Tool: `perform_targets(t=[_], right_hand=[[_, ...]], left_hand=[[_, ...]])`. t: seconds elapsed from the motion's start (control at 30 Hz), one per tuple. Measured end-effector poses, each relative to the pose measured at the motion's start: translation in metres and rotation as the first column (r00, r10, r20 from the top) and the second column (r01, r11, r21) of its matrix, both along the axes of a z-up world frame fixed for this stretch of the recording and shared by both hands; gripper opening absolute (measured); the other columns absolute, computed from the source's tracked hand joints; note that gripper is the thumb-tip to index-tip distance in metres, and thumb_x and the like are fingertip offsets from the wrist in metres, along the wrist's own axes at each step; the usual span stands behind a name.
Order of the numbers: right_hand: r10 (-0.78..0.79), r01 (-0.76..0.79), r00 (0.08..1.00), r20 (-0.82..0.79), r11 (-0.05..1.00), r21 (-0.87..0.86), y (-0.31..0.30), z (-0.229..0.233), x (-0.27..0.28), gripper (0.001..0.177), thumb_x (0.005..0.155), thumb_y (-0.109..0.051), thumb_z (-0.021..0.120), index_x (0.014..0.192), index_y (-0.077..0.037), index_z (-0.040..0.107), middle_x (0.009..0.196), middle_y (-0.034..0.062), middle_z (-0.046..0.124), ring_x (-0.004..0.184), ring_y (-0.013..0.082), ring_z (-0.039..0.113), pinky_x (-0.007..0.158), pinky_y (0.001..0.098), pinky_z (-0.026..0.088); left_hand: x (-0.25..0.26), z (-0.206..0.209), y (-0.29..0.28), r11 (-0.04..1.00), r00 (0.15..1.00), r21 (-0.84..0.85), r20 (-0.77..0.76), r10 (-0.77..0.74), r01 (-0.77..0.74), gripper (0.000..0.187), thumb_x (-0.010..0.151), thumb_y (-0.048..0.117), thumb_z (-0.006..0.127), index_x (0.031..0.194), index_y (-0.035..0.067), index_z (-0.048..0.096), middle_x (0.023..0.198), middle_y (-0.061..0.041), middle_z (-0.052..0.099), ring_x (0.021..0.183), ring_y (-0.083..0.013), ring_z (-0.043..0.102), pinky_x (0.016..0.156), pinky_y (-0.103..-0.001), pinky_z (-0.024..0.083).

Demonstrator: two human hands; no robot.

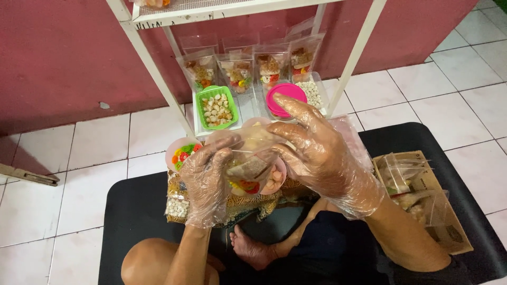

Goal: Manually filling small plastic bags with a variety of snacks and candies from bowls.

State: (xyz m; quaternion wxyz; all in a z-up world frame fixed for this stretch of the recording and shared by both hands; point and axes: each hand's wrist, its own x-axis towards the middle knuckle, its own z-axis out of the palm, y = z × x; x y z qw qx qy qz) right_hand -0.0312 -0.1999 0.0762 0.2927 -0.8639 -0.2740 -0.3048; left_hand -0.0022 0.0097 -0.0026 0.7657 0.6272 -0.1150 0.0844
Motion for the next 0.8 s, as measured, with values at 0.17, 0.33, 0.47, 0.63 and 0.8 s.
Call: perform_targets(t=[0.17,0.33,0.47,0.63,0.8], right_hand=[[0.052,-0.051,0.997,-0.051,0.998,0.027,-0.002,-0.002,0.005,0.025,0.083,-0.013,0.081,0.099,0.002,0.068,0.145,0.0298,0.050,0.121,0.0356,0.065,0.096,0.0390,0.061],[0.012,-0.033,0.904,-0.428,0.999,-0.043,-0.014,-0.001,0.019,0.027,0.077,-0.024,0.081,0.094,-0.010,0.065,0.159,0.0198,0.038,0.142,0.0400,0.041,0.112,0.0559,0.042],[0.078,-0.135,0.777,-0.625,0.990,-0.043,-0.018,0.002,0.030,0.033,0.068,-0.016,0.086,0.099,-0.012,0.076,0.158,0.0193,0.043,0.140,0.0392,0.045,0.113,0.0520,0.040],[0.058,-0.197,0.708,-0.704,0.973,-0.117,-0.014,0.007,0.043,0.017,0.073,-0.023,0.084,0.083,-0.010,0.082,0.157,0.0189,0.045,0.139,0.0403,0.045,0.111,0.0562,0.039],[0.106,-0.257,0.620,-0.777,0.964,-0.073,-0.010,0.016,0.046,0.017,0.072,-0.015,0.079,0.088,-0.011,0.085,0.153,-0.0006,0.055,0.092,0.0172,0.074,0.080,0.0323,0.060]], left_hand=[[-0.001,0.004,-0.002,1.000,1.000,0.020,-0.017,0.013,-0.013,0.020,0.089,-0.002,0.066,0.107,-0.004,0.074,0.107,-0.017,0.078,0.097,-0.0218,0.075,0.089,-0.028,0.062],[-0.004,0.004,-0.003,0.999,1.000,0.040,-0.022,0.004,-0.003,0.017,0.089,0.002,0.069,0.104,-0.004,0.074,0.107,-0.016,0.078,0.099,-0.0220,0.075,0.090,-0.030,0.062],[-0.007,0.009,-0.004,1.000,0.997,0.013,-0.083,0.005,-0.004,0.018,0.088,0.001,0.069,0.104,-0.005,0.075,0.106,-0.016,0.079,0.096,-0.0211,0.074,0.088,-0.028,0.062],[-0.008,0.008,-0.005,1.000,0.995,-0.025,-0.097,-0.020,0.017,0.020,0.089,0.000,0.068,0.106,-0.005,0.074,0.106,-0.017,0.079,0.096,-0.0216,0.074,0.090,-0.029,0.061],[-0.007,0.006,-0.003,0.997,0.998,0.067,-0.056,0.032,-0.028,0.020,0.089,0.005,0.069,0.106,-0.004,0.075,0.106,-0.014,0.079,0.093,-0.0172,0.072,0.085,-0.026,0.060]])
